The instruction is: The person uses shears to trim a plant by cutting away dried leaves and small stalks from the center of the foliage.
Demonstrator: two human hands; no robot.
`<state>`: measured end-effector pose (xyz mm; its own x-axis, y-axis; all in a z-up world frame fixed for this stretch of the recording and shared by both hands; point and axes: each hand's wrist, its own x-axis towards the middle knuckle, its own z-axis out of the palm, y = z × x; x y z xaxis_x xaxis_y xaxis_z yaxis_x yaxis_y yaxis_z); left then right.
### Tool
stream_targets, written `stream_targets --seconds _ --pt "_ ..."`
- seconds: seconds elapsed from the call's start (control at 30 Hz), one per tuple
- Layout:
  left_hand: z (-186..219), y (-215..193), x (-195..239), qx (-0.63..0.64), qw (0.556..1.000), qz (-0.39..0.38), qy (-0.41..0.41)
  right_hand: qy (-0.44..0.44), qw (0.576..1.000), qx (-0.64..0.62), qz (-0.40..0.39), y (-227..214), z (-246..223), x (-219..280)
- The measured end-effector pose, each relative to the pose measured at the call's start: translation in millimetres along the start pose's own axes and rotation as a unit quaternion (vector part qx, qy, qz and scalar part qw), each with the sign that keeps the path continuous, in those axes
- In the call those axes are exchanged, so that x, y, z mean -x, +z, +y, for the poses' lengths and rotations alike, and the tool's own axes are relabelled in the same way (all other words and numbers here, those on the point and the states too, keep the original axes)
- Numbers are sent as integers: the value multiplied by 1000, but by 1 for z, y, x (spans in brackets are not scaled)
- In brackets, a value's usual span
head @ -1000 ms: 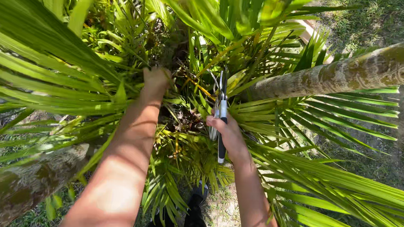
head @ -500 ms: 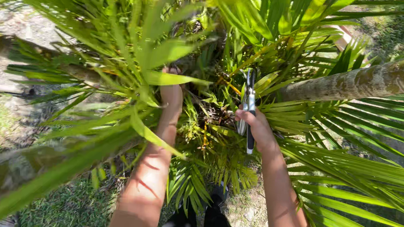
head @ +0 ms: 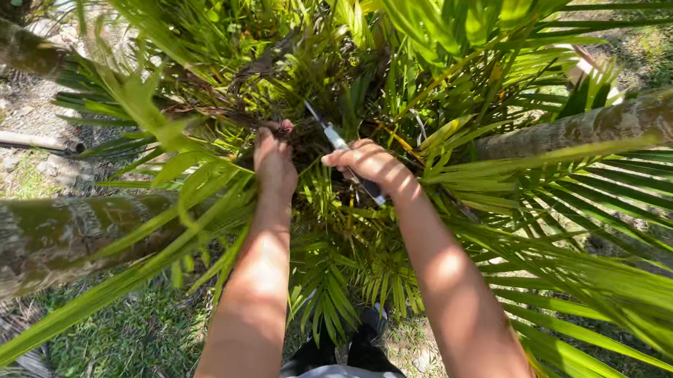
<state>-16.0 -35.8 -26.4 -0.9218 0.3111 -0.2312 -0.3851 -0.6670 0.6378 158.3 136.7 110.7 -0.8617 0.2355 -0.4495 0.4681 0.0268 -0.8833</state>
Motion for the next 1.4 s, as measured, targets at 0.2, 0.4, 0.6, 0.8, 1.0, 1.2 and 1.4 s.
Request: stream_targets --seconds 0.2,0.4,0.6,0.8,1.0,1.2,1.4 --pt "24 11 7 43 999 0 -4 197 969 149 -7 13 -16 -54" --pt "31 24 25 39 998 30 -39 275 961 27 -17 8 -10 -82" --pt "24 23 32 48 998 -14 -24 245 969 23 -26 12 6 -112" --pt "14 15 38 28 999 30 1 242 970 37 10 15 4 -93" --pt "16 52 51 9 995 58 80 232 967 97 33 11 -1 -64" --pt "89 99 82 -52 991 -91 83 -4 935 353 -27 -11 69 -61" --pt "122 73 195 -345 910 -225 -46 2 993 114 22 -14 137 -50"
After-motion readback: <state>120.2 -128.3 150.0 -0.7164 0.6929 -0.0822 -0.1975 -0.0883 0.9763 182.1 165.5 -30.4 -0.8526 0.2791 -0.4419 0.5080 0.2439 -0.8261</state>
